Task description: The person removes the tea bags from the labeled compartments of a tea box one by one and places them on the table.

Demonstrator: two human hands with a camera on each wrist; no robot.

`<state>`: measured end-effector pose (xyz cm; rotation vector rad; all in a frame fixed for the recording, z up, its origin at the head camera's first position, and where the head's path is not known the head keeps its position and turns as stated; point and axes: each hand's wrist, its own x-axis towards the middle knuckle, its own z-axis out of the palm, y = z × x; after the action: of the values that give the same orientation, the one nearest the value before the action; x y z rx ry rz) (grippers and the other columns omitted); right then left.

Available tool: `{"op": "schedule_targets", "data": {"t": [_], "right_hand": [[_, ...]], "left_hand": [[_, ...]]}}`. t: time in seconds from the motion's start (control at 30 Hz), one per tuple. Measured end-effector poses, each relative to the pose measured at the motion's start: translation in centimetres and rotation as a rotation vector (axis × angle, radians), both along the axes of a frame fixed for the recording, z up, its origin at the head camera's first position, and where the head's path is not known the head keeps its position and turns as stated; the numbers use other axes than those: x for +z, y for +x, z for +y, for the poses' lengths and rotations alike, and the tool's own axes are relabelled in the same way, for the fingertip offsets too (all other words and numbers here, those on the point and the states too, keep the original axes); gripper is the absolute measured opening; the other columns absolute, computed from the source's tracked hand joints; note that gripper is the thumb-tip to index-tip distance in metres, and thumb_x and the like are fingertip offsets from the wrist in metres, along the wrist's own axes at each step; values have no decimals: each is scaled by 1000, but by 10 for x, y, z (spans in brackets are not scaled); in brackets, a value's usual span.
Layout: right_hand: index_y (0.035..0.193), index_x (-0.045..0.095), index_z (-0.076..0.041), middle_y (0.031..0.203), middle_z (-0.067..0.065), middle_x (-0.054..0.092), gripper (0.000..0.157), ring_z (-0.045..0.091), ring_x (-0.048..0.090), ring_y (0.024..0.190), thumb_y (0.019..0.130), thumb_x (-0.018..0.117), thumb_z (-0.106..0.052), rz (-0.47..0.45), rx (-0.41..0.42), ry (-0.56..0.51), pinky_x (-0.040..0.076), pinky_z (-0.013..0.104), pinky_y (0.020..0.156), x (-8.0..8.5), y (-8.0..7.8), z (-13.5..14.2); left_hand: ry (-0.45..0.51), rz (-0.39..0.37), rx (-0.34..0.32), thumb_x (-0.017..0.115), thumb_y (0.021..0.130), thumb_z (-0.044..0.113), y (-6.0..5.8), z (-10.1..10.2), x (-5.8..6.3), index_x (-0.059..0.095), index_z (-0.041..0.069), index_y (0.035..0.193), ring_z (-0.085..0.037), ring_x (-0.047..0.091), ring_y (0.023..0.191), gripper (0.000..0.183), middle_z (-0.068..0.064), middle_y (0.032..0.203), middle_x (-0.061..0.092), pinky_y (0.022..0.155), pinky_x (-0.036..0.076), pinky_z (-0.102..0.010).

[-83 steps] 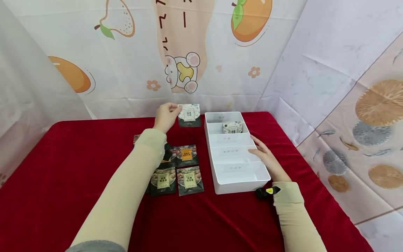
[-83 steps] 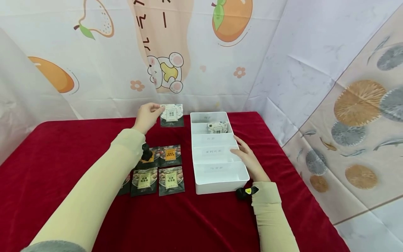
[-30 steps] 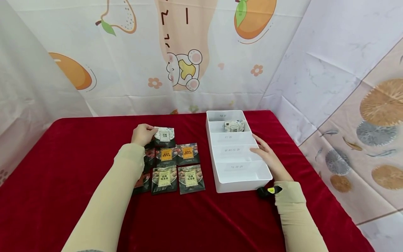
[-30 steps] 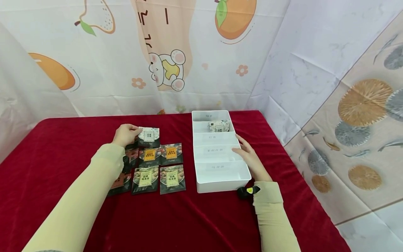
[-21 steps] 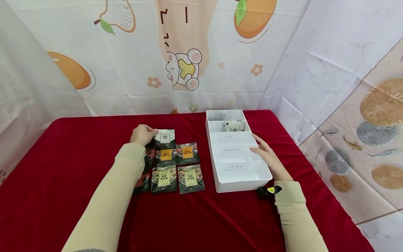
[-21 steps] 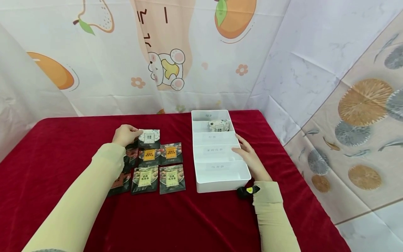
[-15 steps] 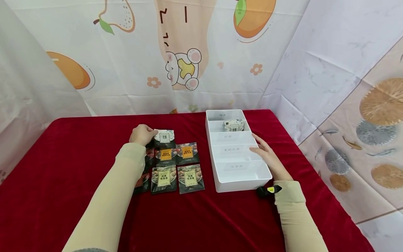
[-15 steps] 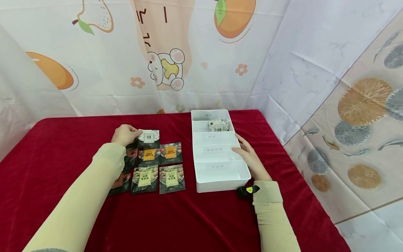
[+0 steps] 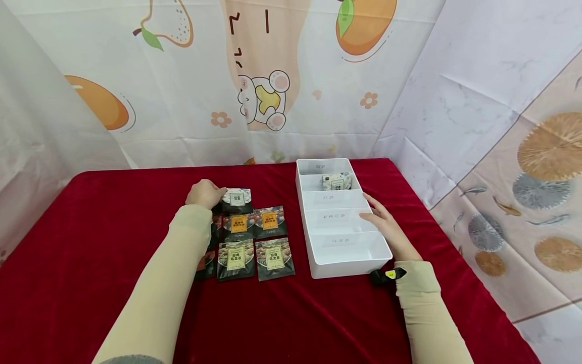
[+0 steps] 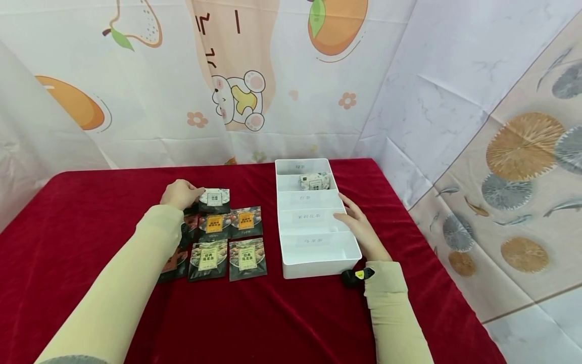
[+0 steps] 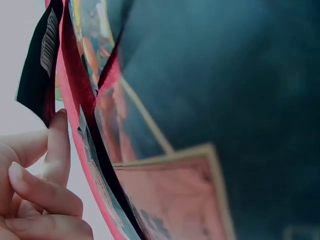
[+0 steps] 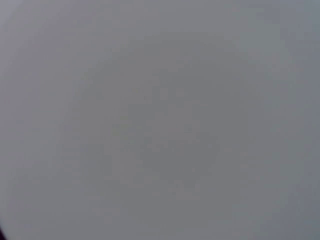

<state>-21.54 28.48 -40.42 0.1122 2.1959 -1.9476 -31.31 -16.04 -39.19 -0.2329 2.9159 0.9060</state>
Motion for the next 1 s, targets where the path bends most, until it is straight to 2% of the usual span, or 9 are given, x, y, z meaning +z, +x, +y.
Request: {"op": "schedule_targets", "data": {"t": [0.17, 0.3, 0.43, 0.77, 0.87, 1.0], "right_hand": [[159, 20, -31, 148, 10, 39, 67, 6, 60, 103, 102, 54, -29, -3, 2, 0, 52, 23, 85, 1, 1, 0], [159, 20, -31, 151, 11, 37, 66, 5, 60, 103, 103, 53, -29, 2, 3, 20, 52, 23, 85, 1, 0, 0], [159, 20, -31, 150, 10, 37, 66, 5, 60, 103, 102, 54, -29, -3, -2, 21, 52, 23, 85, 0, 0, 0], [159, 20, -30, 145, 9, 41, 67, 7, 61, 103, 102, 55, -29, -3, 4, -26, 53, 25, 85, -1, 1, 0], [159, 20, -31, 148, 11, 40, 67, 6, 61, 103, 102, 55, -30, -6, 5, -8, 53, 24, 86, -1, 1, 0], [159, 20, -31, 151, 13, 38, 66, 5, 61, 103, 102, 54, -30, -4, -2, 11, 52, 24, 86, -1, -1, 2]], "left_hand": [[-6, -6, -16, 55, 101, 35, -1, -2, 1, 68, 6, 72, -23, 55, 58, 43, -7, 66, 66, 52, 43, -32], [-19, -6, -28, 52, 102, 35, 2, -3, 3, 71, 5, 75, -23, 55, 58, 44, -11, 74, 72, 51, 42, -32], [-26, -16, -35, 51, 103, 35, 3, -4, 6, 73, 5, 77, -23, 55, 58, 45, -11, 75, 73, 51, 43, -31], [-23, 9, -31, 51, 102, 38, 1, 7, 11, 74, 4, 87, -23, 55, 64, 44, -14, 84, 74, 55, 45, -33], [12, 31, -53, 52, 102, 37, 1, 10, 12, 74, 2, 97, -26, 61, 71, 42, -16, 89, 74, 59, 50, -35], [77, 76, -83, 54, 102, 36, 1, 21, 16, 74, 1, 99, -25, 60, 70, 41, -18, 88, 73, 62, 49, -35]]}}
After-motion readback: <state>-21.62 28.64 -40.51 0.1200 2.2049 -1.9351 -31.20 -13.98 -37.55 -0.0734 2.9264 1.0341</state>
